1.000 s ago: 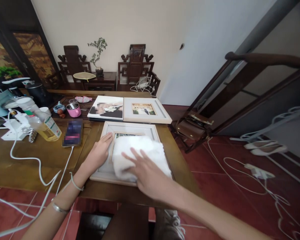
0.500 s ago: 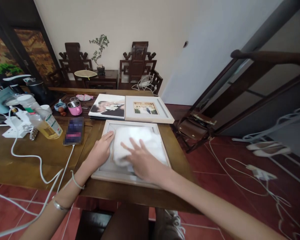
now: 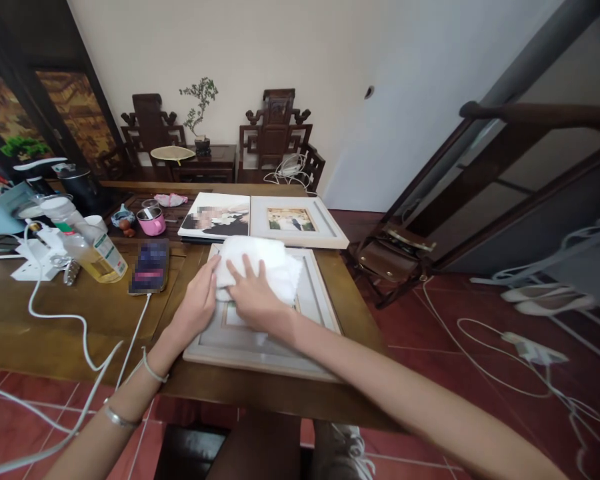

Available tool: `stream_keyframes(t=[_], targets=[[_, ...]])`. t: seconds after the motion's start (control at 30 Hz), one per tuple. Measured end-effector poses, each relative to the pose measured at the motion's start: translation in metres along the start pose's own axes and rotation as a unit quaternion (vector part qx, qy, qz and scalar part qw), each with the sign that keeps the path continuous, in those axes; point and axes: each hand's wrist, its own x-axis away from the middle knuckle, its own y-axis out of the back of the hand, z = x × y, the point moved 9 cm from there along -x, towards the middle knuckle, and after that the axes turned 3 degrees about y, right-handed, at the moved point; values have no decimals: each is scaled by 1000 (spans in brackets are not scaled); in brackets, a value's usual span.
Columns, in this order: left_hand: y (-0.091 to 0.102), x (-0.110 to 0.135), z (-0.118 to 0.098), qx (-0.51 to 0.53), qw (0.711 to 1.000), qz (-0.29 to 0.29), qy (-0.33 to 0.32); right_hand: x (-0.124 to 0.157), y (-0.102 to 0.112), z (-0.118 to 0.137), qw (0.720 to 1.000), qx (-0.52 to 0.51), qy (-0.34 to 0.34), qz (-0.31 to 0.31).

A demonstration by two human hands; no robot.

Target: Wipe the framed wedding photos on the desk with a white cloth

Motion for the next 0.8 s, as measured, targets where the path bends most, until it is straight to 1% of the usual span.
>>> stream_keyframes(t=[0.07, 0.13, 0.23, 0.3, 0.33, 0.4, 0.47, 0.53, 0.6, 0.67, 0.73, 0.8], targets=[[4, 0, 1, 15, 1000, -17, 17, 12, 0, 19, 999, -6, 37, -3], [7, 0, 3, 22, 999, -30, 28, 31, 4, 33, 998, -9, 60, -1], [5, 0, 3, -3, 1000, -18, 20, 62, 2, 49, 993, -33, 104, 46], [0, 0, 3, -32, 999, 4, -3, 82, -1, 52, 990, -49, 106, 84], [-3, 0, 3, -45, 999, 14, -16, 91, -3, 48, 990, -53, 90, 98], [-11, 1, 3, -66, 996, 44, -44, 110, -6, 34, 992, -55, 38, 110], [-22, 3, 3, -85, 990, 93, -64, 128, -6, 12, 994, -45, -19, 93], [-30, 7, 3, -103, 983, 135, -70, 141, -4, -12, 996, -22, -61, 65], [-32, 8, 4, -117, 980, 149, -66, 143, -4, -37, 995, 4, -91, 42], [-33, 9, 4, -122, 979, 152, -61, 132, -3, -62, 993, 27, -115, 19], [-33, 9, 6, -121, 979, 150, -60, 107, 0, -82, 991, 37, -128, -12], [-32, 9, 7, -112, 981, 144, -64, 71, 7, -87, 993, 36, -97, -50]])
